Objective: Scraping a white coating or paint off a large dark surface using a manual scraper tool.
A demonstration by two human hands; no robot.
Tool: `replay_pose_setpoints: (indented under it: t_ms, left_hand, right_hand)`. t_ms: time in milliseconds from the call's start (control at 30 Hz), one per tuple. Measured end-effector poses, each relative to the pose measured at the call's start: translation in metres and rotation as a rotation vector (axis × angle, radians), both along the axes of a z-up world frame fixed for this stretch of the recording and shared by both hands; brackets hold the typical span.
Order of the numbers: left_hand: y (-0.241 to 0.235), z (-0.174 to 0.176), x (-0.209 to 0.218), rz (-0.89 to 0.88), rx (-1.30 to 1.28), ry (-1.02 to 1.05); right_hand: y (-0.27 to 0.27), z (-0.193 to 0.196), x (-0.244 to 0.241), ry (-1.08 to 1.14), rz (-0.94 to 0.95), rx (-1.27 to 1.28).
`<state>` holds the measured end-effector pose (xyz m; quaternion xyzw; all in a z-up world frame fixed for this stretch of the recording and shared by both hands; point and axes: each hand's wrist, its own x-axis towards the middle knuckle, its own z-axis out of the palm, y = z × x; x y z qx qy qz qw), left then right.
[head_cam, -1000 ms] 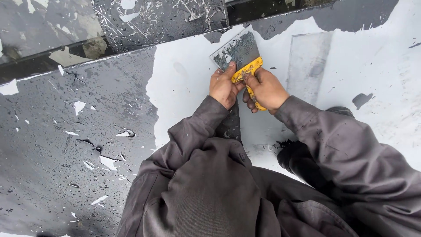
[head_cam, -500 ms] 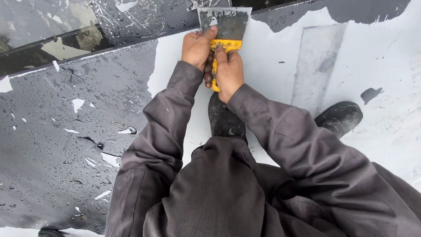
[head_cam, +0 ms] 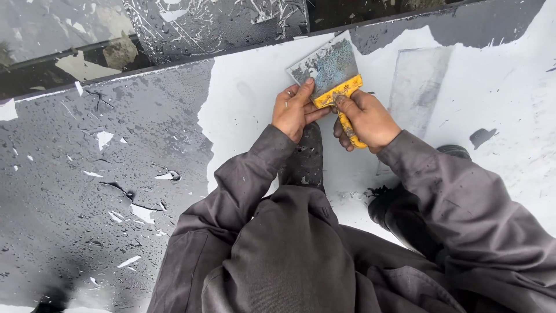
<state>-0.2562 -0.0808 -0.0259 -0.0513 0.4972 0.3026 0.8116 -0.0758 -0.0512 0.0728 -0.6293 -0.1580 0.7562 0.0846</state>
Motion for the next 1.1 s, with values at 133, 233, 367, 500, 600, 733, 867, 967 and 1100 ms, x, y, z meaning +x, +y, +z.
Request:
replay_pose_setpoints:
  t_ms: [133, 233, 367, 500, 600, 733, 867, 967, 1100]
  left_hand:
    - [0.007, 0.013, -0.007, -0.016, -0.05, 0.066]
    - [0.016, 0.031, -0.021, -0.209, -0.023, 0.167]
    - [0.045, 0.04, -0.052, -0.493, 0.649, 0.937]
    - [0.102, 0.027, -0.059, -0.672, 1.317, 1.368]
    - [0.117, -0.014, -0.052, -0.895, 1.293, 1.201]
    - [0.13, -0.027, -0.046, -0.993, 1.212, 1.027]
    - [0.145, -0.048, -0.053, -0.987, 0.956, 0.762]
    - [0.151, -0.065, -0.056, -0.971, 0.966, 0.656]
    - [0.153, -0.042, -0.07, -0.734, 0.815, 0.658]
  right_hand:
    - [0.013, 0.004, 0.0, -0.048, 0.13, -0.019]
    - [0.034, 0.007, 0.011, -0.056, 0.217, -0.049]
    - [0.051, 0.011, 0.044, -0.13, 0.249, 0.088]
    - [0.051, 0.014, 0.063, -0.191, 0.154, 0.248]
    - [0.053, 0.018, 0.059, -0.194, 0.118, 0.261]
    - [0.048, 0.015, 0.058, -0.214, 0.101, 0.214]
    - [0.054, 0.005, 0.061, -0.187, 0.109, 0.18]
    - [0.062, 0.001, 0.072, -0.187, 0.199, 0.125]
    - [0.08, 0.0, 0.084, -0.204, 0.46, 0.101]
